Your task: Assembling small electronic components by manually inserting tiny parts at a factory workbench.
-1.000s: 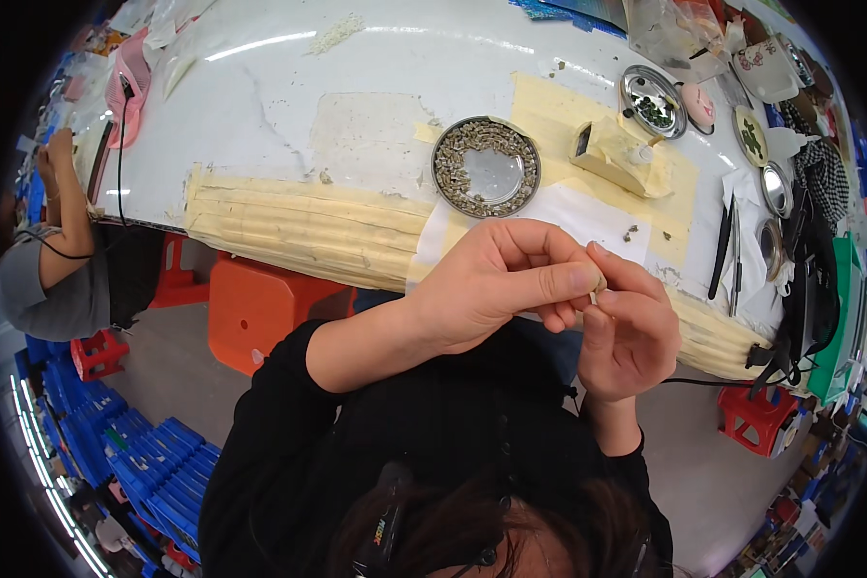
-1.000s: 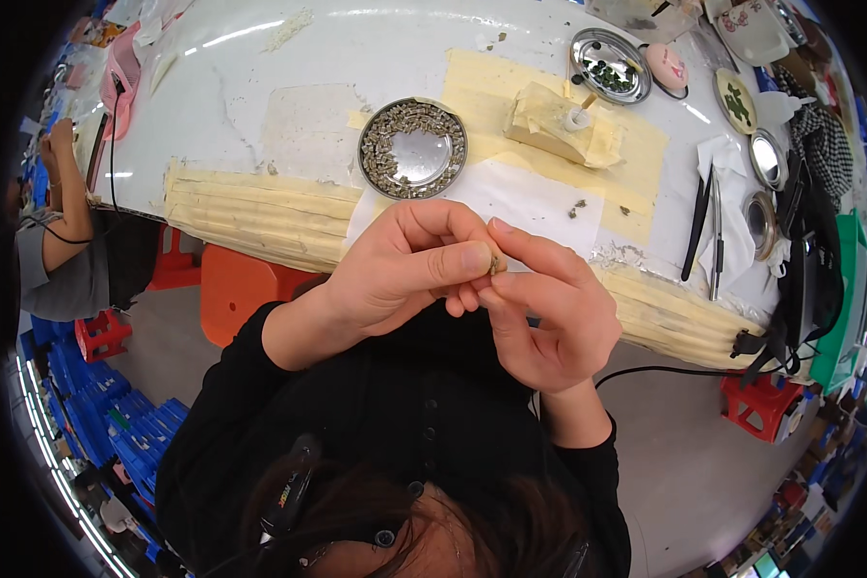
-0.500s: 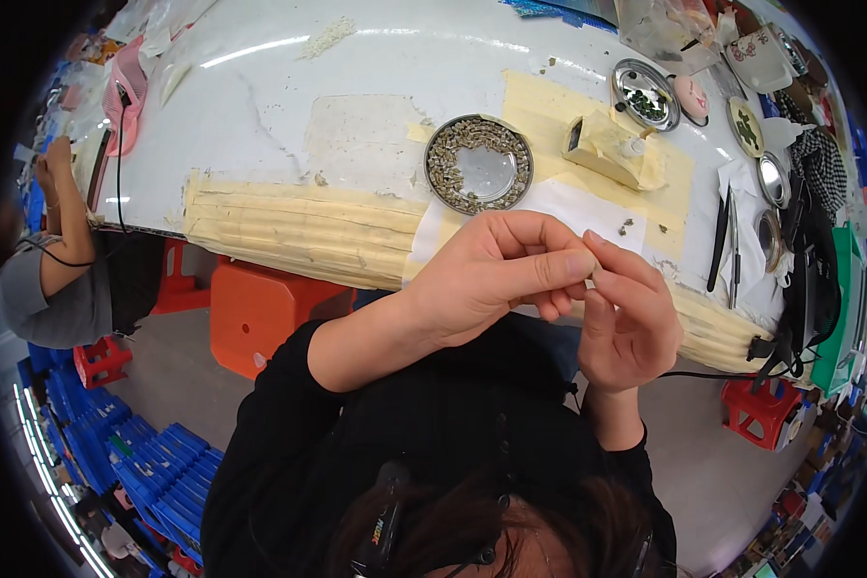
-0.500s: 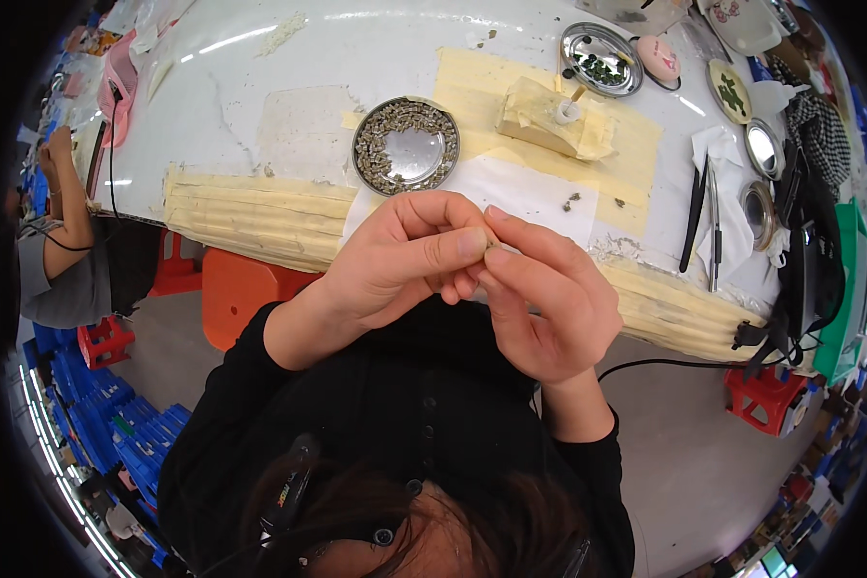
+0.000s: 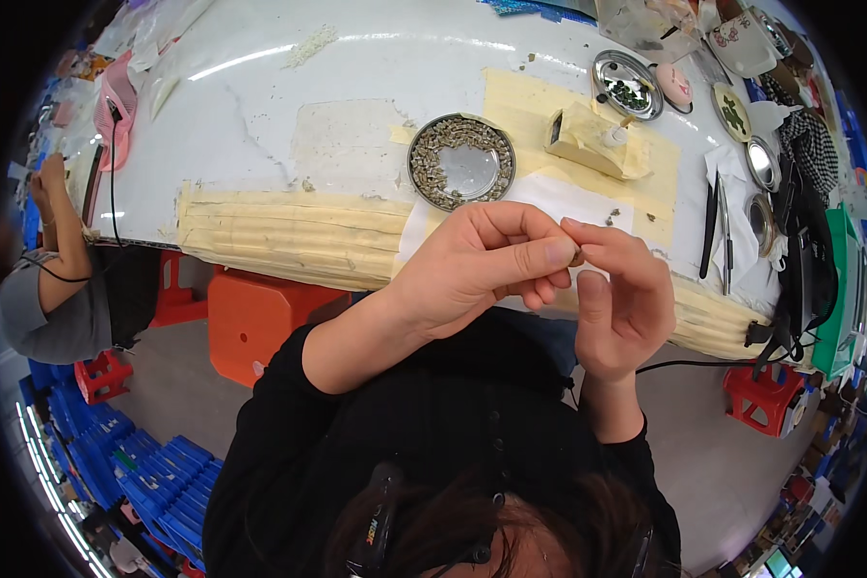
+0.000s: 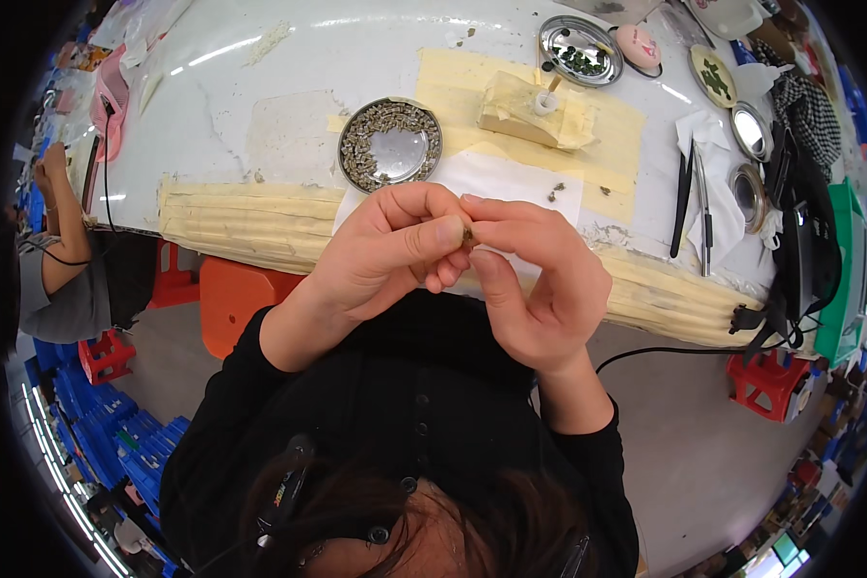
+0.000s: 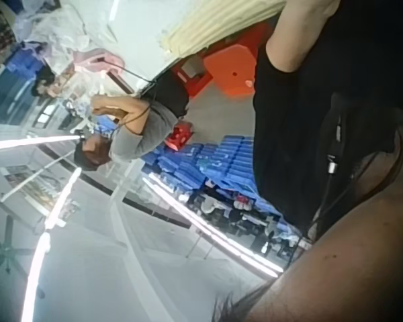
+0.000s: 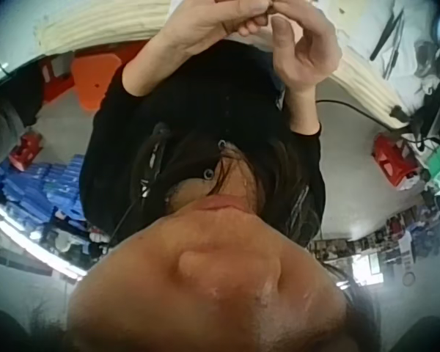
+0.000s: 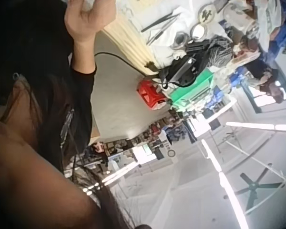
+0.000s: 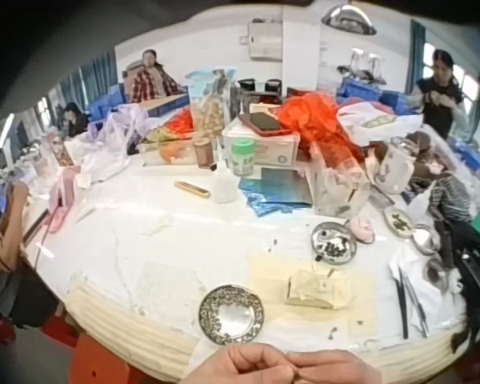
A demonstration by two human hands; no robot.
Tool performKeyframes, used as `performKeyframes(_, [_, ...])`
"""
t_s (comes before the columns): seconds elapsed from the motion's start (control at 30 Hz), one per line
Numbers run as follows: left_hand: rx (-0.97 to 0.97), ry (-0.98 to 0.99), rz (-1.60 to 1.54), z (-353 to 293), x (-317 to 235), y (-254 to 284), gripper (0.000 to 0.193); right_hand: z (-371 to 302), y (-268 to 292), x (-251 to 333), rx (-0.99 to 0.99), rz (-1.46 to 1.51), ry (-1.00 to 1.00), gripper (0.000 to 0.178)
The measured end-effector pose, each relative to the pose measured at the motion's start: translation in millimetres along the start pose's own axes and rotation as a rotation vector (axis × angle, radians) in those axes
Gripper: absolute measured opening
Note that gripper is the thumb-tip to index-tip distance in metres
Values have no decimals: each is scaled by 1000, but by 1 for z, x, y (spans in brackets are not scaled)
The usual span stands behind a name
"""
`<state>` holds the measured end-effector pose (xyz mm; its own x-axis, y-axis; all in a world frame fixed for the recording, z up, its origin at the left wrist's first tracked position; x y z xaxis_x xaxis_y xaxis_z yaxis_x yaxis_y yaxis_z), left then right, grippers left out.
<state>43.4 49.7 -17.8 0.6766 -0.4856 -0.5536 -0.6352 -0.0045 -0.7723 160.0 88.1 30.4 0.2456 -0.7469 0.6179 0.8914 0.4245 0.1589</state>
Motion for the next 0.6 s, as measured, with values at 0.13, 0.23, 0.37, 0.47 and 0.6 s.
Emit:
performKeyframes(0.13, [2,-10,-30,2,0,2,13,-5,-1,2,-59,-67,24,19])
performKeyframes(0.23, [-1,-18,-12,2,1,3,13,-3,0,0,-126,6,-87,19])
performKeyframes(0.37, [22,-21,-40,2,2,4,13,0,-2,4,-10,-125,47,19])
performKeyframes(0.47, [19,-29,-53,3,3,4,13,-2,-2,3,-9,-127,47,19])
performKeyframes(0.6, [43,-30,-43,2,3,4,14,-1,0,-7,-71,107,-107,18])
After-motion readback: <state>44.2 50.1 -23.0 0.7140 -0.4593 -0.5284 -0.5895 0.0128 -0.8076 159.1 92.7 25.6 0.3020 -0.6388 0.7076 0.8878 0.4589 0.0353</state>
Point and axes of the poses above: each hand's wrist, its own z-axis towards the middle knuckle, its own y-axis out of the back of the hand, x = y × z, the point moved 7 cm from there along z, towards the middle knuckle, and after that the axes turned 14 degrees about y, right-handed, at the moved point
